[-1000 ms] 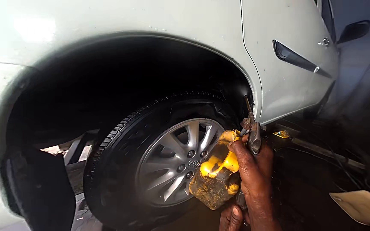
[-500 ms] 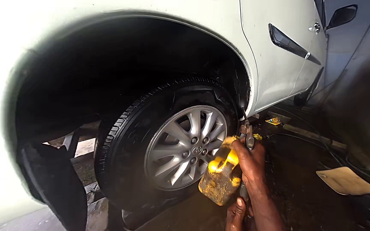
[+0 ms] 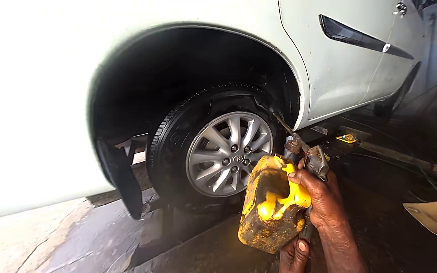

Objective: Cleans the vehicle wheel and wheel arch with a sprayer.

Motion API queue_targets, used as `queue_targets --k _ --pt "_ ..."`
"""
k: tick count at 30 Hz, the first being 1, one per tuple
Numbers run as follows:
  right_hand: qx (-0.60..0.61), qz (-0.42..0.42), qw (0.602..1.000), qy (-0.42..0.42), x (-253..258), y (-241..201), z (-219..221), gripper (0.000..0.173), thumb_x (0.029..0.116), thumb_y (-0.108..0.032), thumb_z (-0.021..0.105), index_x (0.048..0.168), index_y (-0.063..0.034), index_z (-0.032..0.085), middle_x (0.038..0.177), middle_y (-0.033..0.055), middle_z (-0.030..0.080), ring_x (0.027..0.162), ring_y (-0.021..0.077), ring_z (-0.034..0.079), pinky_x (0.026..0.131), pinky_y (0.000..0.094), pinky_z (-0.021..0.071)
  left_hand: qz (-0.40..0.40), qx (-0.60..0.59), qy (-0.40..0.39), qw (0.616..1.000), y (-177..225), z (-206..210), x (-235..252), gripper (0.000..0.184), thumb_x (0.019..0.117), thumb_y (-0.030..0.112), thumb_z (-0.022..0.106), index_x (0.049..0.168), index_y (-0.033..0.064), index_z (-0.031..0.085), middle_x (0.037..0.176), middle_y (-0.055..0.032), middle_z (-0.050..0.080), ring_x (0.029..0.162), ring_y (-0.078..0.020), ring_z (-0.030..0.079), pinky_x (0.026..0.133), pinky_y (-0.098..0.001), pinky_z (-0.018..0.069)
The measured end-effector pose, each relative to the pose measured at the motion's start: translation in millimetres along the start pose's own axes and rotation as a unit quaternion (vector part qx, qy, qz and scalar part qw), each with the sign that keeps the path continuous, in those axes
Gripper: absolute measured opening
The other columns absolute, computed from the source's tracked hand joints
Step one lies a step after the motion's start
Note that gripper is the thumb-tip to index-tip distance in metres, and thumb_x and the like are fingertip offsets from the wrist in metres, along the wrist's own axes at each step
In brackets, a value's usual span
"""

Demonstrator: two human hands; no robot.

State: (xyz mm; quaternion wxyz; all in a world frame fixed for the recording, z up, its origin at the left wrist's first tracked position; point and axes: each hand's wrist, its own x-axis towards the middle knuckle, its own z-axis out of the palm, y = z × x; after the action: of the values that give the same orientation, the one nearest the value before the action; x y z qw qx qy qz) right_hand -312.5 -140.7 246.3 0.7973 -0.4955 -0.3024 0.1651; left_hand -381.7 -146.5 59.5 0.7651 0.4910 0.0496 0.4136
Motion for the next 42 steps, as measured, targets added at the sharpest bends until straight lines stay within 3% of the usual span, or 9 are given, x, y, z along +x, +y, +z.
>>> queue_targets --k 8,17,37,42 --pt "0.002 -0.003 0.995 -0.100 -23.4 -49.8 -43.2 0.019 0.0703 -0.014 0.077 0.085 -0.0139 0.065 0.068 0.0027 0.061 0.055 0.0103 0.058 0.045 0.0248 0.0451 0.077 0.019 0.057 0.995 -9.8 69.6 -31.3 0.049 0.0914 0.067 0.059 0.079 0.0205 0.065 0.055 0.0128 0.044 0.044 0.0041 0.038 0.042 -0.0155 0.0336" --pt "0.015 -0.014 0.980 -0.198 -54.6 -92.8 -63.9 0.017 0.0729 -0.014 0.075 0.085 -0.0156 0.063 0.066 0.0015 0.059 0.054 0.0088 0.055 0.044 0.0230 0.0425 0.118 0.013 0.086 0.989 0.3 115.3 -66.2 0.049 0.0909 0.066 0.060 0.078 0.0197 0.065 0.054 0.0127 0.043 0.044 0.0043 0.039 0.042 -0.0155 0.0346" --pt "0.012 0.027 0.970 -0.240 -141.7 -87.1 -4.1 0.018 0.0724 -0.017 0.076 0.085 -0.0159 0.063 0.067 0.0019 0.058 0.055 0.0097 0.055 0.045 0.0243 0.0407 0.130 0.009 0.124 0.984 51.5 72.5 -151.5 0.048 0.0916 0.065 0.060 0.077 0.0195 0.062 0.054 0.0128 0.043 0.044 0.0041 0.039 0.042 -0.0149 0.0341" --pt "0.026 0.031 0.968 -0.248 -169.0 -78.5 10.8 0.017 0.0712 -0.011 0.076 0.083 -0.0142 0.064 0.067 0.0010 0.059 0.056 0.0085 0.055 0.046 0.0228 0.0431 0.141 0.006 0.150 0.979 50.5 63.9 -175.9 0.048 0.0910 0.066 0.060 0.077 0.0203 0.062 0.054 0.0130 0.044 0.044 0.0046 0.039 0.041 -0.0147 0.0346"
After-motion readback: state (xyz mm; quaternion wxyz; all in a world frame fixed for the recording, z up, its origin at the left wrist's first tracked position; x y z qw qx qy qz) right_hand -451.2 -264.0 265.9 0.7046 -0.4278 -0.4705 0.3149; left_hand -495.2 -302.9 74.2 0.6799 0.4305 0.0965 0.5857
